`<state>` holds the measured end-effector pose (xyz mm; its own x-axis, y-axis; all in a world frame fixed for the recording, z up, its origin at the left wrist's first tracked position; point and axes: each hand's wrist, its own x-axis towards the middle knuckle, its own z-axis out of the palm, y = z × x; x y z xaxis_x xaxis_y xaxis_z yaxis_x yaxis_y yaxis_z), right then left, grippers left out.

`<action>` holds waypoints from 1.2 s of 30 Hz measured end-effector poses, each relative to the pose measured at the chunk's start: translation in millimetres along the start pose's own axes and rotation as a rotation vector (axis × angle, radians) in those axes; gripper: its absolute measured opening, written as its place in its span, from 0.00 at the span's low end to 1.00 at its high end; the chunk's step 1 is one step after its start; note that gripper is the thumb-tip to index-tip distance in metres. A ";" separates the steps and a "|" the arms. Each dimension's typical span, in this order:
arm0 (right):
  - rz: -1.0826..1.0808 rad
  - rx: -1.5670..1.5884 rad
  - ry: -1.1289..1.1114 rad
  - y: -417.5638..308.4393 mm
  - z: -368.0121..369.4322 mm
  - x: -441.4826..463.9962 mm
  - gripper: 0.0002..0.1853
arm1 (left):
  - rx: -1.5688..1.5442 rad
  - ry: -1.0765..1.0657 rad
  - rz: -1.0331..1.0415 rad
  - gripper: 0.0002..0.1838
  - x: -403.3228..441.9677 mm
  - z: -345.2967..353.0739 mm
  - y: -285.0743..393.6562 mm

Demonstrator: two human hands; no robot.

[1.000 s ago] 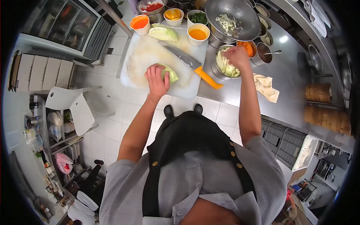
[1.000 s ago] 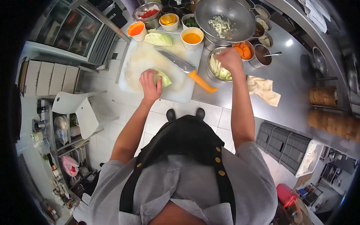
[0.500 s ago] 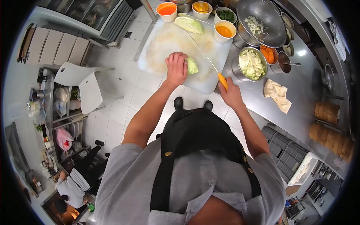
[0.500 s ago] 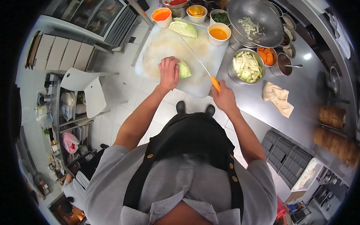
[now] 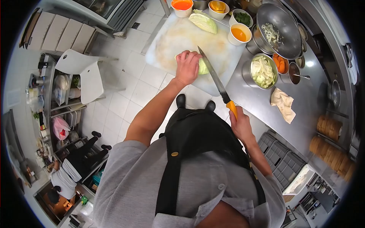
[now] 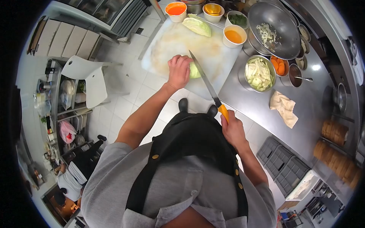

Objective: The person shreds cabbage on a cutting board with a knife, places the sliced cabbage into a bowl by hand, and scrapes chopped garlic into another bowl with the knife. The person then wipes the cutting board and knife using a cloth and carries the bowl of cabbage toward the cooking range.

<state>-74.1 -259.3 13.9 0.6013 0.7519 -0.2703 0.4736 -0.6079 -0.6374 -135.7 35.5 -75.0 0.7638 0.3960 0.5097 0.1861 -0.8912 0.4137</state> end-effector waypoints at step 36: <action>-0.064 -0.079 0.002 -13.3 54.5 83.5 0.17 | -0.088 0.129 -0.036 0.14 0.0 3.4 -6.7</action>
<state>-65.3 -174.5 -39.6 0.5699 0.7891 -0.2294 0.5603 -0.5773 -0.5940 -134.8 40.8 -80.3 0.6711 0.4576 0.5833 0.1530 -0.8553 0.4950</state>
